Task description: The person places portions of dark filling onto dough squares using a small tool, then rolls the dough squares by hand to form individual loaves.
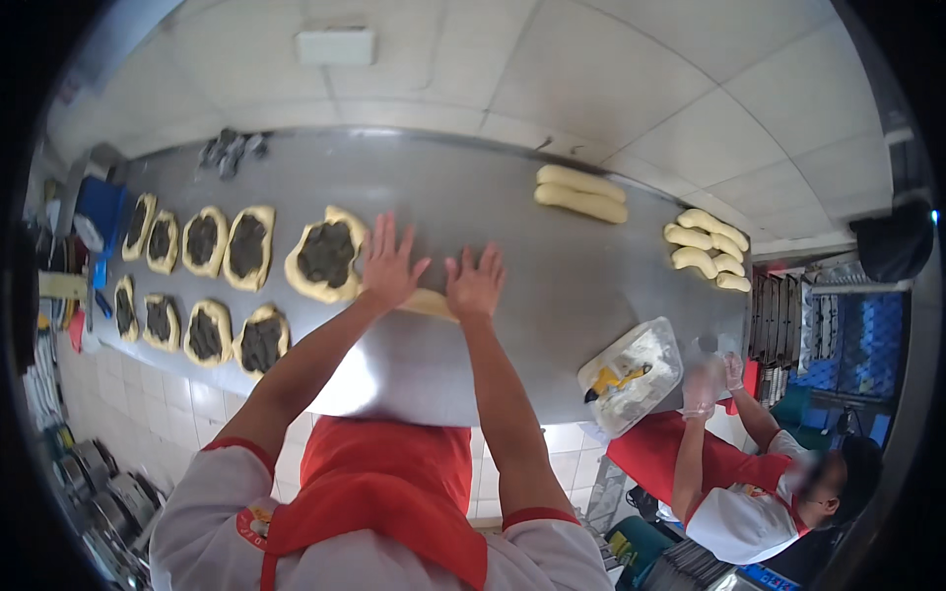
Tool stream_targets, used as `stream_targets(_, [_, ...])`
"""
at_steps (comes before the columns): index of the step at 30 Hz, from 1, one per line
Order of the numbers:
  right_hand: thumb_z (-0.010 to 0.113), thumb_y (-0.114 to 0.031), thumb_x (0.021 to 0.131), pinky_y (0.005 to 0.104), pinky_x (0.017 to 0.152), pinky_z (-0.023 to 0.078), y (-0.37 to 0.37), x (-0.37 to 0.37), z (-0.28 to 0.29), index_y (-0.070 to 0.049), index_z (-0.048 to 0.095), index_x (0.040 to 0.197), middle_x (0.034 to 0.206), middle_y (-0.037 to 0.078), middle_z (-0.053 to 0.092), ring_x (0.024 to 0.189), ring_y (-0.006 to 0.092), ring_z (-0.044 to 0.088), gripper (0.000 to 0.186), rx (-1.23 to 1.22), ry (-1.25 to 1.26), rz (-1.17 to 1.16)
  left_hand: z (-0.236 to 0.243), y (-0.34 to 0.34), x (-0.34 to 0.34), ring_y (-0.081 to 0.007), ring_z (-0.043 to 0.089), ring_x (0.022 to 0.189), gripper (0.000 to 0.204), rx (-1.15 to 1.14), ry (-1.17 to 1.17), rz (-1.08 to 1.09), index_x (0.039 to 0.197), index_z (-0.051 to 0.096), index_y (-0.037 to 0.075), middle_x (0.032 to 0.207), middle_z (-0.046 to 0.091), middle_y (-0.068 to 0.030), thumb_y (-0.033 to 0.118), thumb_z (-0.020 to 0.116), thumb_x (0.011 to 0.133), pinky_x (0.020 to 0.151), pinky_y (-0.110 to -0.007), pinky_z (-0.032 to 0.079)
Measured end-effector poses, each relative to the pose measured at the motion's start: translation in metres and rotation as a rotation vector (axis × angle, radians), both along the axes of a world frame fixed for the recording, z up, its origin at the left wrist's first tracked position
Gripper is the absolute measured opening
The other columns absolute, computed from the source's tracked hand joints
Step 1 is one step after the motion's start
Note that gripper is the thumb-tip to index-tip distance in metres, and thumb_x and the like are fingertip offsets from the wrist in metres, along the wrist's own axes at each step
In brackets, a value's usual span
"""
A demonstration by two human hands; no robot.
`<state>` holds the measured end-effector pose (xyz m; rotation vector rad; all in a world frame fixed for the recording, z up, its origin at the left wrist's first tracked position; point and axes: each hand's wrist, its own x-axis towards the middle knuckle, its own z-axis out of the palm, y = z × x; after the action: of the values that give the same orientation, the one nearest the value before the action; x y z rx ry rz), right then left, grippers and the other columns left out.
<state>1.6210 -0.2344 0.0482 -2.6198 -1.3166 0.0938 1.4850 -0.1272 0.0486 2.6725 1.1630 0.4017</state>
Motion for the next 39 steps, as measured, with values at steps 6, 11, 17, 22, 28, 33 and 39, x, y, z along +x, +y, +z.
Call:
stream_targets(6, [0.056, -0.031, 0.091, 0.0589, 0.109, 0.03, -0.097, -0.044, 0.032, -0.026, 0.047, 0.142, 0.15, 0.012, 0.038, 0.136, 0.0329, 0.037, 0.052, -0.248, 0.272, 0.323, 0.027, -0.072, -0.08, -0.0409, 0.02, 0.144, 0.082, -0.444, 0.493, -0.225, 0.15, 0.033, 0.028, 0.158, 0.02, -0.0147, 0.046, 0.072, 0.081, 0.103, -0.073, 0.027])
stream_targets(11, [0.057, -0.009, 0.081, 0.0506, 0.102, 0.04, -0.1, 0.009, 0.036, -0.018, 0.059, 0.127, 0.125, 0.012, 0.057, 0.119, 0.0343, 0.05, 0.047, -0.254, 0.672, 0.278, 0.022, -0.036, -0.053, -0.0404, 0.047, 0.118, 0.05, -0.787, 0.465, -0.261, 0.126, 0.06, 0.016, 0.121, 0.055, -0.0194, 0.009, 0.071, 0.078, 0.099, -0.049, 0.044])
stream_targets(17, [0.056, 0.007, 0.067, 0.0474, 0.098, 0.041, -0.099, 0.199, 0.089, -0.007, 0.066, 0.103, 0.105, 0.016, 0.061, 0.108, 0.0378, 0.052, 0.04, 0.362, 0.287, 0.158, 0.091, -0.025, 0.151, -0.0347, 0.047, 0.116, 0.05, -0.53, -0.096, -0.38, 0.127, 0.06, 0.013, 0.119, 0.055, -0.0152, 0.006, 0.068, 0.078, 0.101, -0.045, 0.042])
stream_targets(22, [0.07, -0.002, 0.073, 0.0447, 0.106, 0.037, -0.08, 0.323, 0.044, -0.005, 0.062, 0.12, 0.122, 0.014, 0.056, 0.124, 0.0349, 0.046, 0.048, 0.428, 0.247, -0.083, 0.023, -0.03, 0.266, -0.0321, 0.051, 0.114, 0.055, -0.328, -0.352, -0.183, 0.129, 0.058, 0.009, 0.117, 0.056, -0.0157, 0.003, 0.072, 0.077, 0.097, -0.042, 0.045])
stream_targets(28, [0.075, -0.009, 0.08, 0.0353, 0.096, 0.048, -0.085, 0.355, -0.015, 0.0, 0.055, 0.135, 0.123, 0.017, 0.062, 0.11, 0.0262, 0.061, 0.059, 0.642, 0.751, -0.607, -0.006, -0.026, 0.294, -0.0239, 0.065, 0.081, 0.048, -0.726, -0.532, 0.213, 0.122, 0.059, 0.0, 0.094, 0.065, -0.0139, 0.007, 0.076, 0.078, 0.076, -0.036, 0.053])
stream_targets(33, [0.073, -0.012, 0.084, 0.0337, 0.087, 0.051, -0.078, 0.333, -0.024, 0.001, 0.06, 0.129, 0.113, 0.018, 0.068, 0.099, 0.0244, 0.066, 0.049, 0.678, 0.526, -0.701, -0.023, -0.036, 0.29, -0.0208, 0.065, 0.075, 0.033, -0.69, -0.471, 0.424, 0.109, 0.065, -0.001, 0.085, 0.067, -0.0109, 0.014, 0.073, 0.081, 0.072, -0.037, 0.053])
stream_targets(39, [0.065, -0.027, 0.092, 0.0389, 0.085, 0.05, -0.077, 0.351, -0.016, 0.004, 0.063, 0.12, 0.108, 0.02, 0.068, 0.097, 0.0309, 0.065, 0.042, 0.228, 0.509, -0.439, 0.0, -0.016, 0.299, -0.0329, 0.067, 0.088, 0.038, -1.09, -0.295, 0.282, 0.11, 0.067, -0.002, 0.096, 0.069, -0.0177, 0.027, 0.068, 0.085, 0.084, -0.042, 0.051])
